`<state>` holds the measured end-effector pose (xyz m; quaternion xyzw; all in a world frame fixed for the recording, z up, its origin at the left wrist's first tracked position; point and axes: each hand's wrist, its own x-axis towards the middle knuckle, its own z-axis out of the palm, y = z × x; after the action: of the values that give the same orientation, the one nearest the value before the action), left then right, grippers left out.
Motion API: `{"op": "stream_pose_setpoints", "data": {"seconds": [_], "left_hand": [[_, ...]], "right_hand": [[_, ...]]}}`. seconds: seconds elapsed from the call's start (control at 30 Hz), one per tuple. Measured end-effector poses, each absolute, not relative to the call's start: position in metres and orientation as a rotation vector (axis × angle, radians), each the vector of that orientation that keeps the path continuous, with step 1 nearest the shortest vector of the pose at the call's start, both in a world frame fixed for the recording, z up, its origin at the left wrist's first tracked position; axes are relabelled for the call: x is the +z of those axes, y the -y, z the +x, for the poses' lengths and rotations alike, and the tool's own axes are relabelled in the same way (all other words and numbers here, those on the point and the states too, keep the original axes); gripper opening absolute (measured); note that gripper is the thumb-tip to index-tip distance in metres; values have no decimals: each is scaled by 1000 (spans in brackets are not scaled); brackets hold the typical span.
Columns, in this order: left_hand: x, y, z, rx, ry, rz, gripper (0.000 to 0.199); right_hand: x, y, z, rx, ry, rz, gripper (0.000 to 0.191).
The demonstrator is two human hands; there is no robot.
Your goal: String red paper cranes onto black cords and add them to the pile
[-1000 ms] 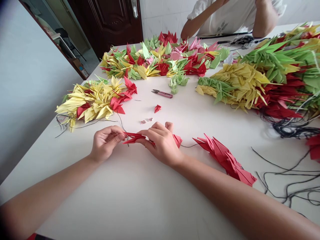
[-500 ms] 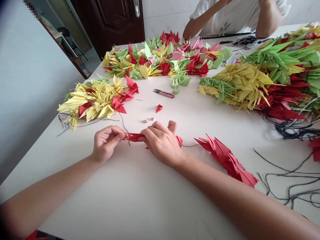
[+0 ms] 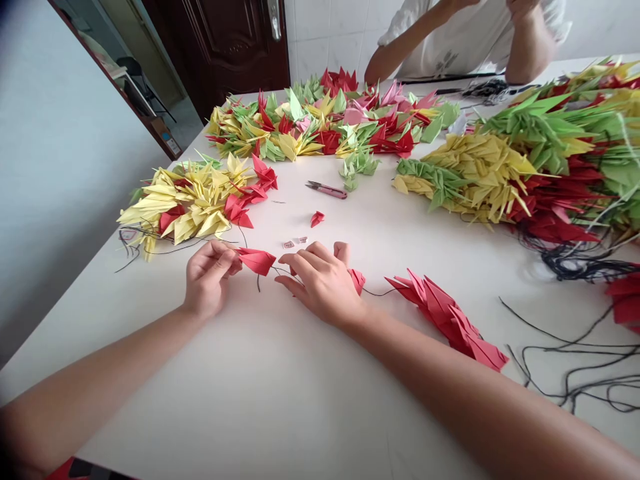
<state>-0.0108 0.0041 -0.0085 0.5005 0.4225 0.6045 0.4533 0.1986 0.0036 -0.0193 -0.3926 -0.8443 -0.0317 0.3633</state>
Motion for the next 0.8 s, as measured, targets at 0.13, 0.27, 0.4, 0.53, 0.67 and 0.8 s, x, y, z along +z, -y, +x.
{"op": "stream_pose_setpoints", "data": {"seconds": [0.13, 0.27, 0.4, 0.53, 0.67, 0.8], "left_hand": [[-8, -4, -11, 1442, -972, 1214, 32], [-8, -3, -10, 1403, -951, 1248, 32], [-9, -2, -11, 1365, -939, 1245, 32], [-9, -2, -12, 1333, -898, 1261, 29], [-9, -2, -12, 1323, -878, 1275, 26], [-9, -1, -11, 1318, -896, 1267, 22]], "right_hand": [[-19, -2, 196, -89, 2090, -980, 28], [-16, 0, 193, -101, 2060, -975, 31], [-16, 0, 194, -84, 2030, -990, 21], [-14, 2, 193, 25, 2008, -965, 12], [-11, 3, 192, 44, 1999, -931, 12], [-10, 3, 193, 91, 2012, -924, 13]]}}
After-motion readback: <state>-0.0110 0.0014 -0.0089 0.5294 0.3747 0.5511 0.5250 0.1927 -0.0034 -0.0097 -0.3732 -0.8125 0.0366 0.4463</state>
